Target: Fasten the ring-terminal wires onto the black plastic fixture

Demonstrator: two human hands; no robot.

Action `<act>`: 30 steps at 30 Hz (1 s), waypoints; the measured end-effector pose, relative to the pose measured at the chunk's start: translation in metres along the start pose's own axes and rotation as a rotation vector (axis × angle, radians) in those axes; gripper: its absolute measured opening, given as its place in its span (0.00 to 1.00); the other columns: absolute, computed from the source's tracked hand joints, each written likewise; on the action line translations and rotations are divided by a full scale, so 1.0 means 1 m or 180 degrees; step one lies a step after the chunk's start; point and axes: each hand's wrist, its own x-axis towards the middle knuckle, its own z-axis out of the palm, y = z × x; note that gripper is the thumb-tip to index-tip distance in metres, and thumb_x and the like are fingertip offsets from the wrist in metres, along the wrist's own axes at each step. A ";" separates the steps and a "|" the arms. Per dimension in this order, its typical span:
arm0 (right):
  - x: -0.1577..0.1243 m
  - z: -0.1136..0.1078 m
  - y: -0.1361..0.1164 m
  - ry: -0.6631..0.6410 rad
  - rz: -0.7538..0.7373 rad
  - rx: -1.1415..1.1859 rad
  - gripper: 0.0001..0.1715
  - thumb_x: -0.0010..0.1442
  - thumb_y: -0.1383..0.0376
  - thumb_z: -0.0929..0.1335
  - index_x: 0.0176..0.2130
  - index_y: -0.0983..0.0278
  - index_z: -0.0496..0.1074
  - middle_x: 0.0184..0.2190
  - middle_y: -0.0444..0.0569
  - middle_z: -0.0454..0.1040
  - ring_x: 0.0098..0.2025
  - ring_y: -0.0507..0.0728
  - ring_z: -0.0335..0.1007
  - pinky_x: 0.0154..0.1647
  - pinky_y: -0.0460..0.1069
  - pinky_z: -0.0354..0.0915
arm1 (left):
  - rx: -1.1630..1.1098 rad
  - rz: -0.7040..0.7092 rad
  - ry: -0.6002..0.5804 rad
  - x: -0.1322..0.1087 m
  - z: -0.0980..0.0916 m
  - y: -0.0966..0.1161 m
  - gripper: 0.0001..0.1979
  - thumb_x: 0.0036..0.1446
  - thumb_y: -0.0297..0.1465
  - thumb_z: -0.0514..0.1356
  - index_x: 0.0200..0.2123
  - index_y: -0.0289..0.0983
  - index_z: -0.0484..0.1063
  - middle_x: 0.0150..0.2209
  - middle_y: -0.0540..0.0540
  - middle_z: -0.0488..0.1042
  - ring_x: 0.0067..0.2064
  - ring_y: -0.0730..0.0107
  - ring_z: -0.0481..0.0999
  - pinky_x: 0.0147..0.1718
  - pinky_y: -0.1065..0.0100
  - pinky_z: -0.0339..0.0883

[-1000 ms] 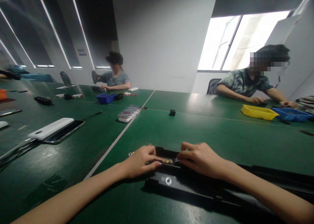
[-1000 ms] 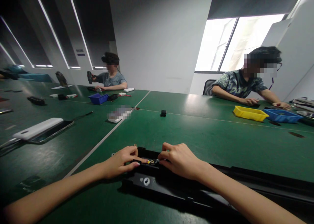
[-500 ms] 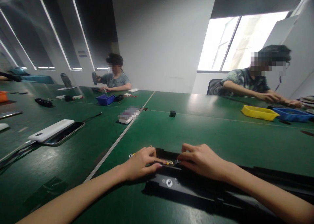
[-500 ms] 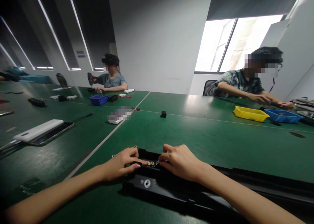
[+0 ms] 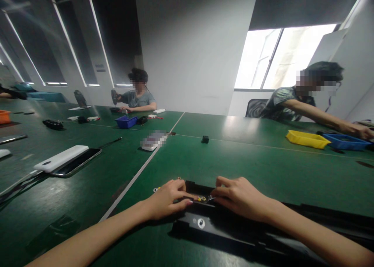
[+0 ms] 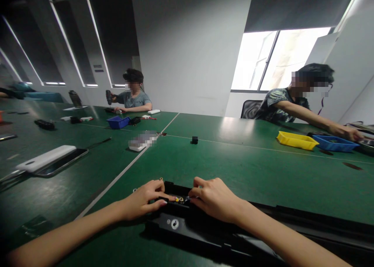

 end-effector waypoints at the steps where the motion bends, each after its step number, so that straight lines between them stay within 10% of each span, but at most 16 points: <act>1: 0.000 0.000 0.000 0.0002 -0.0003 -0.0001 0.13 0.63 0.62 0.61 0.40 0.59 0.74 0.34 0.46 0.70 0.24 0.48 0.63 0.24 0.45 0.52 | 0.0012 -0.0003 -0.0002 0.000 0.000 0.000 0.19 0.66 0.41 0.44 0.52 0.44 0.68 0.35 0.46 0.63 0.37 0.65 0.63 0.37 0.67 0.59; 30: 0.000 0.001 0.001 0.0018 0.0057 0.0040 0.12 0.62 0.62 0.62 0.39 0.57 0.75 0.34 0.45 0.70 0.25 0.48 0.64 0.25 0.46 0.52 | -0.0005 0.0019 0.0025 0.001 -0.001 0.001 0.17 0.66 0.40 0.46 0.53 0.48 0.67 0.36 0.46 0.63 0.38 0.66 0.64 0.37 0.67 0.59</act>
